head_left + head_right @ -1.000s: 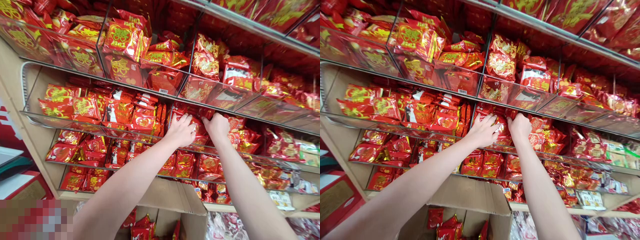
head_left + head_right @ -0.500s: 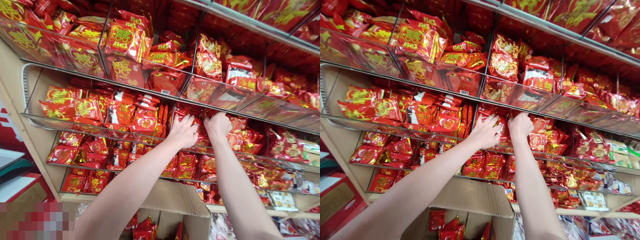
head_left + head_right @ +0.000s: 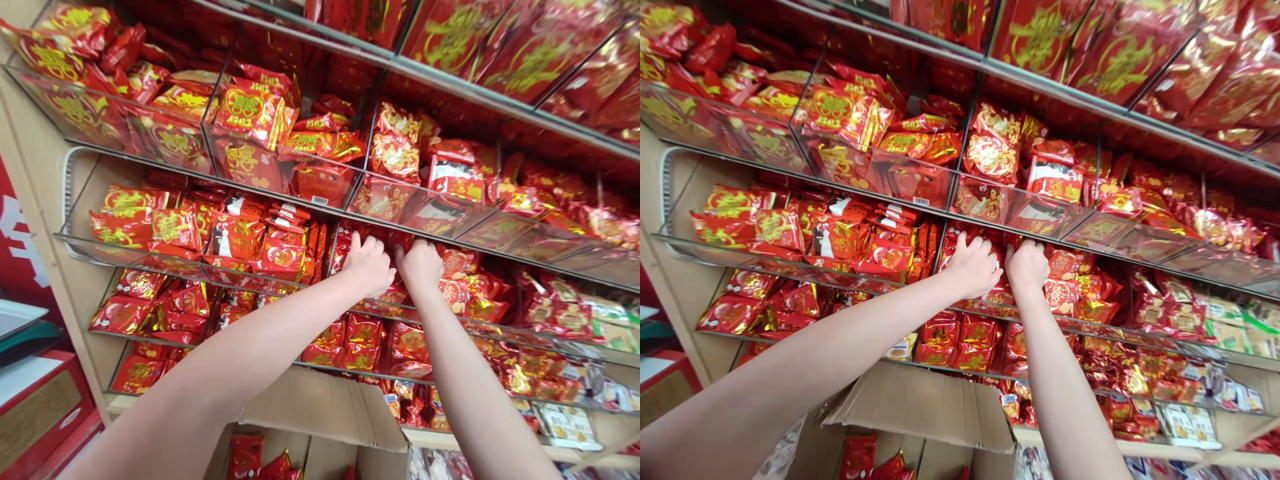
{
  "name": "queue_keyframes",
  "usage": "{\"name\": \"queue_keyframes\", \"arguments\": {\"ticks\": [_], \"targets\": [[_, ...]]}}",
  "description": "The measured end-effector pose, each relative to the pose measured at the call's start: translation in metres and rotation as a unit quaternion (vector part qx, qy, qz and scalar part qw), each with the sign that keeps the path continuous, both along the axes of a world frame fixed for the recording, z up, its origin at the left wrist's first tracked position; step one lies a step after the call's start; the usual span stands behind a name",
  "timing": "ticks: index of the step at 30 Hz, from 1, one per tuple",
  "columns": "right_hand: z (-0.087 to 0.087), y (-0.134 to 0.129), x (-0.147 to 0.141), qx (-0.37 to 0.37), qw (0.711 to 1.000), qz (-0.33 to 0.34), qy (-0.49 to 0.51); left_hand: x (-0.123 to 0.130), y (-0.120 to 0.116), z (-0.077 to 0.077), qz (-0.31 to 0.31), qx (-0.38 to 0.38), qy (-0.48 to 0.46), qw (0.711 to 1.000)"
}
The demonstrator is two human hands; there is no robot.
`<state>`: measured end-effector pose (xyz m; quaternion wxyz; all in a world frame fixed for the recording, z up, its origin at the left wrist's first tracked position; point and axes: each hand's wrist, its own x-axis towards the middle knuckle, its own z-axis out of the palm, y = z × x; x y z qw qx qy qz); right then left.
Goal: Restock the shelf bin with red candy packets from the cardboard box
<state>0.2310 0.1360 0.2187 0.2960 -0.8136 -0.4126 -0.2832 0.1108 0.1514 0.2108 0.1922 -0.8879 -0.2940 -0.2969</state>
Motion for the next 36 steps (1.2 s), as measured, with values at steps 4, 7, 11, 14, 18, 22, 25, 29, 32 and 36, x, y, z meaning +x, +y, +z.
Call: {"name": "queue_keyframes", "arguments": {"ticks": [4, 7, 11, 14, 18, 22, 25, 29, 32, 36], "targets": [[0.0, 0.0, 0.0, 0.014, 1.0, 0.003, 0.003, 0.025, 0.016, 0.03, 0.031, -0.06, 0.058, 0.996], [0.001, 0.0, 0.0, 0.015, 1.0, 0.005, 0.01, 0.033, 0.031, 0.04, 0.056, -0.094, 0.087, 0.99], [0.002, 0.0, 0.001, 0.021, 1.0, 0.011, 0.008, 0.029, 0.039, 0.037, 0.084, -0.104, 0.106, 0.985], [0.003, 0.0, -0.001, 0.028, 0.999, 0.007, 0.022, 0.025, 0.04, 0.032, 0.095, -0.102, 0.108, 0.984], [0.004, 0.0, -0.003, 0.025, 0.999, 0.002, 0.033, 0.025, 0.041, 0.029, 0.09, -0.098, 0.1, 0.986], [0.004, 0.001, -0.003, 0.024, 0.999, 0.0, 0.027, 0.025, 0.04, 0.029, 0.085, -0.094, 0.088, 0.988], [0.003, 0.001, -0.003, 0.024, 0.999, 0.0, 0.021, 0.025, 0.039, 0.028, 0.094, -0.093, 0.086, 0.987], [0.004, 0.001, -0.002, 0.013, 1.0, 0.002, 0.007, 0.027, 0.041, 0.03, 0.099, -0.097, 0.1, 0.985], [0.006, 0.001, 0.001, -0.016, 1.0, 0.025, -0.001, 0.032, 0.045, 0.036, 0.099, -0.109, 0.124, 0.981], [0.007, 0.0, 0.003, -0.027, 0.999, 0.028, 0.0, 0.036, 0.049, 0.044, 0.105, -0.124, 0.149, 0.975]]}}
